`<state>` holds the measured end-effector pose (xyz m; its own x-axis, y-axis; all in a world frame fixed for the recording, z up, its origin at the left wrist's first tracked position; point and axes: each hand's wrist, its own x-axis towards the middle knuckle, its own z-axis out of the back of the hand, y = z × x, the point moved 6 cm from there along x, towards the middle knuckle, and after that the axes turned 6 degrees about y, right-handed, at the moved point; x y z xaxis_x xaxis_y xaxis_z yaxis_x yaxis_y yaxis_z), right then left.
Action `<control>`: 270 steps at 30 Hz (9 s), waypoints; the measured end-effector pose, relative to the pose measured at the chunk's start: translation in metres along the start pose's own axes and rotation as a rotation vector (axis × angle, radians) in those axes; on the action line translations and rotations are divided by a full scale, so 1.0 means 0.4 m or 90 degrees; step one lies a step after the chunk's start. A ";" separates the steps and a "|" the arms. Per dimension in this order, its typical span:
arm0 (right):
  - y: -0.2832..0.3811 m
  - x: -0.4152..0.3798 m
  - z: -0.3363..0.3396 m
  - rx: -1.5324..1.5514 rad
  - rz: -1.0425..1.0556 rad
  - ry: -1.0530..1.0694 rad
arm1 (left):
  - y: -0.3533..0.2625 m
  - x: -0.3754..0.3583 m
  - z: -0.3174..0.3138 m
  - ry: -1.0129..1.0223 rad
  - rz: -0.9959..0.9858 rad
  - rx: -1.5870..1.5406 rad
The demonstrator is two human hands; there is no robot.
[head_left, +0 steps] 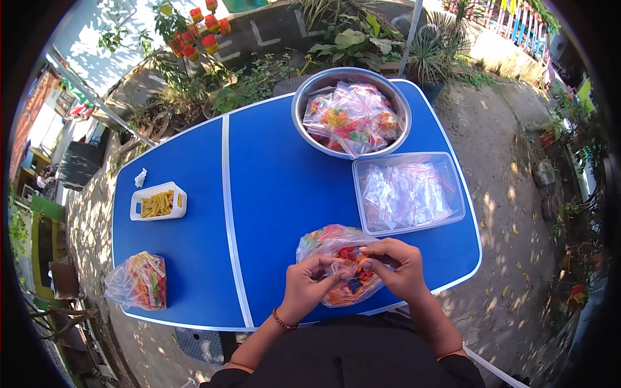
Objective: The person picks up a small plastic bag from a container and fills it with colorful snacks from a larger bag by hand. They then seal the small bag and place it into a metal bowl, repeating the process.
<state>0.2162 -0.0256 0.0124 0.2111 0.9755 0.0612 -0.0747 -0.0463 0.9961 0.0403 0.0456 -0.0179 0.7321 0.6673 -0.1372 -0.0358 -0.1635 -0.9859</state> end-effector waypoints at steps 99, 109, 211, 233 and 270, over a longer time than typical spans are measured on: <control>-0.020 -0.005 -0.062 -0.594 0.047 0.186 | 0.018 -0.005 0.003 -0.100 -0.078 -0.074; -0.006 -0.003 -0.035 -0.496 0.104 0.121 | 0.062 0.005 -0.006 -0.046 0.121 -0.448; 0.068 -0.004 -0.038 -0.295 0.191 0.127 | -0.012 -0.006 -0.026 -0.001 -0.074 0.148; -0.006 0.070 -0.142 -0.397 0.138 0.265 | -0.015 -0.049 0.046 -0.096 -0.102 0.111; 0.056 0.025 -0.110 -0.343 0.046 0.240 | -0.053 -0.022 0.074 -0.026 -0.118 -0.319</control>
<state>0.1736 -0.0074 0.0326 -0.1607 0.9870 0.0038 -0.5734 -0.0965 0.8136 0.0145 0.0649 0.0016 0.6676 0.7442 0.0214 0.4284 -0.3605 -0.8285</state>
